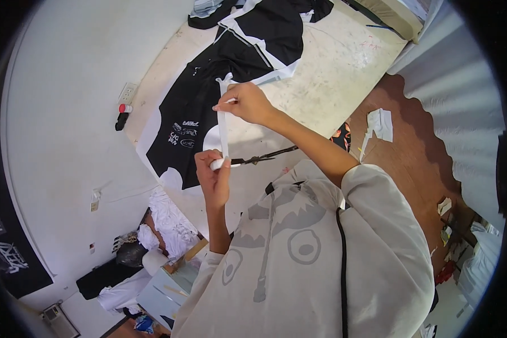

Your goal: Cutting and preparing white fabric strips for garment production.

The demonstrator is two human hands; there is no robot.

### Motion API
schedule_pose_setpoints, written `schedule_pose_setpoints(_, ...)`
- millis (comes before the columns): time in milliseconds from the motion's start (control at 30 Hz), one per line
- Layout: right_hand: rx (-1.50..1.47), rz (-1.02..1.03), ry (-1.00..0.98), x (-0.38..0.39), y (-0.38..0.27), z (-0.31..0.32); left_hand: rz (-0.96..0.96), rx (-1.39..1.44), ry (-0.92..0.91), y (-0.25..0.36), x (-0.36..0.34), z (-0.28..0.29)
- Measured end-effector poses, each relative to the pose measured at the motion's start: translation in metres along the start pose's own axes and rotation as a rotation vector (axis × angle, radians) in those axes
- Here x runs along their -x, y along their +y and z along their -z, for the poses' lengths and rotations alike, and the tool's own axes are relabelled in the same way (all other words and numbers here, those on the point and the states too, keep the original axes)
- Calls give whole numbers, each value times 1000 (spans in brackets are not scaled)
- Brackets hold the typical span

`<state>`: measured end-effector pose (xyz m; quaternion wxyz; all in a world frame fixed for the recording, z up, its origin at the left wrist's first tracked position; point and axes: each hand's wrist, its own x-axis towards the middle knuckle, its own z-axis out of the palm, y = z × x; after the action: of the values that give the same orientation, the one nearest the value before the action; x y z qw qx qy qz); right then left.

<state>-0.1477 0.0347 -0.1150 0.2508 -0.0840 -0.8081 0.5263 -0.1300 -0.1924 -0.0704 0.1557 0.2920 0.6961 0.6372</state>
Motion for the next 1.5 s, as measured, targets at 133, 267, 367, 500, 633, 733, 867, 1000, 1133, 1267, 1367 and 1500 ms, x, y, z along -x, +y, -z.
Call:
schedule_pose_setpoints(133, -34, 52, -166, 19, 35, -29, -11, -95, -14, -3, -3, 5)
schedule_pose_setpoints(267, 77, -7, -215, 29, 35, -50, 46, -338, -75, 1, -10, 13)
schedule_pose_setpoints(367, 99, -39, -200, 29, 32, -60, -325, -458, -72, -8, -19, 14)
schedule_pose_setpoints(500, 85, -72, -269, 28, 17, -61, -318, -489, -99, 0, -16, 13)
schedule_pose_setpoints(633, 186, -43, -259, 28, 0, -47, -271, -560, -121, 0, -15, 14)
schedule_pose_setpoints(733, 107, -37, -73, 33, -29, -17, -228, -481, -110, 3, -14, 14)
schedule_pose_setpoints(867, 26, -2, 175, 67, -63, 6, -166, -469, -79, 9, -16, 21)
schedule_pose_setpoints(1000, -5, 49, 166, 114, -79, -5, -29, -454, -110, 25, -23, 30)
schedule_pose_setpoints(1133, 61, 16, 101, 130, -84, -24, 13, -459, -146, 31, -28, 28)
schedule_pose_setpoints(1267, 74, 11, 132, 138, -83, -41, 40, -482, -146, 30, -27, 35)
schedule_pose_setpoints(1367, -11, -14, 188, 148, -71, -52, 61, -505, -156, 40, -26, 24)
schedule_pose_setpoints(1500, -222, -179, 233, 146, -71, -69, -4, -489, -137, 38, -27, 21)
